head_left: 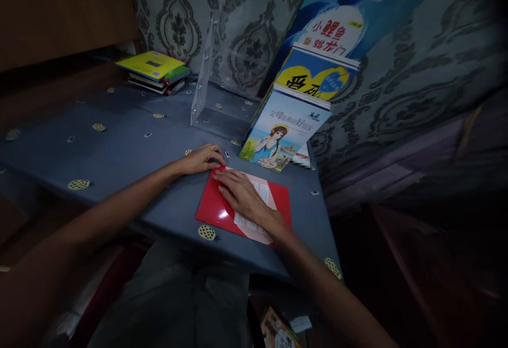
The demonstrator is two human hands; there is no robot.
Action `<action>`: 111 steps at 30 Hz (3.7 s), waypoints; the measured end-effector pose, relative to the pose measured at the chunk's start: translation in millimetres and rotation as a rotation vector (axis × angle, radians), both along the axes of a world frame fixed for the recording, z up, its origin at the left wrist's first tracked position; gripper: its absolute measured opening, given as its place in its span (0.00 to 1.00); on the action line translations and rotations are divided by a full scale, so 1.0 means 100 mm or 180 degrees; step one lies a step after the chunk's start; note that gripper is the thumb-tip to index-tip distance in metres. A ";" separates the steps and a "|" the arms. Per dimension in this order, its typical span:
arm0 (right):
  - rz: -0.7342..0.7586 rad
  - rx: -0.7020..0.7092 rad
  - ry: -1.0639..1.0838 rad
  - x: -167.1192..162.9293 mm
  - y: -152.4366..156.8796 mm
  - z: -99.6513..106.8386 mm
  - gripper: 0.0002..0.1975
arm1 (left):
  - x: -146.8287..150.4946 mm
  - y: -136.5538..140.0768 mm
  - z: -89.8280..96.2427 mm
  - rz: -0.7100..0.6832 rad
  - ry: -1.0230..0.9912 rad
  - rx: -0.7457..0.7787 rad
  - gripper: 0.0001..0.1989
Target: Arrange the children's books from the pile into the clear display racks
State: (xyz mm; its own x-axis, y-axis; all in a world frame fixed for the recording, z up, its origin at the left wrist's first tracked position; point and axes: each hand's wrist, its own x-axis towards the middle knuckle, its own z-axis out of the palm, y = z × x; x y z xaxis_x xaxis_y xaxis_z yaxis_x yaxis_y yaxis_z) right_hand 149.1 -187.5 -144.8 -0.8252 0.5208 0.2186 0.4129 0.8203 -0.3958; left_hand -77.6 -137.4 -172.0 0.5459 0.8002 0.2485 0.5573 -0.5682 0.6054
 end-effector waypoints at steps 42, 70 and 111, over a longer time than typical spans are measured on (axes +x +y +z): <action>-0.2002 0.0373 -0.0840 0.94 -0.73 0.01 0.21 | 0.24 -1.06 0.45 0.0042 0.2390 0.0625 0.24; -0.1019 -0.1831 0.1231 0.17 -1.46 0.13 0.07 | 0.77 -0.98 0.62 0.0432 0.2465 0.0290 0.24; -0.0901 0.0095 0.0404 0.87 -0.27 -0.20 0.15 | 1.17 -1.29 0.76 0.1273 0.2115 -0.0279 0.13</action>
State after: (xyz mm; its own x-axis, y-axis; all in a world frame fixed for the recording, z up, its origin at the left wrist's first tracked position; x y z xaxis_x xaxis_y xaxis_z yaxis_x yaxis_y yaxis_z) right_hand 236.1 -214.3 -164.4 -0.6135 0.7178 0.3292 0.5753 0.6918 -0.4363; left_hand 38.9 -265.9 -95.5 0.2240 0.9692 -0.1027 0.9712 -0.2132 0.1063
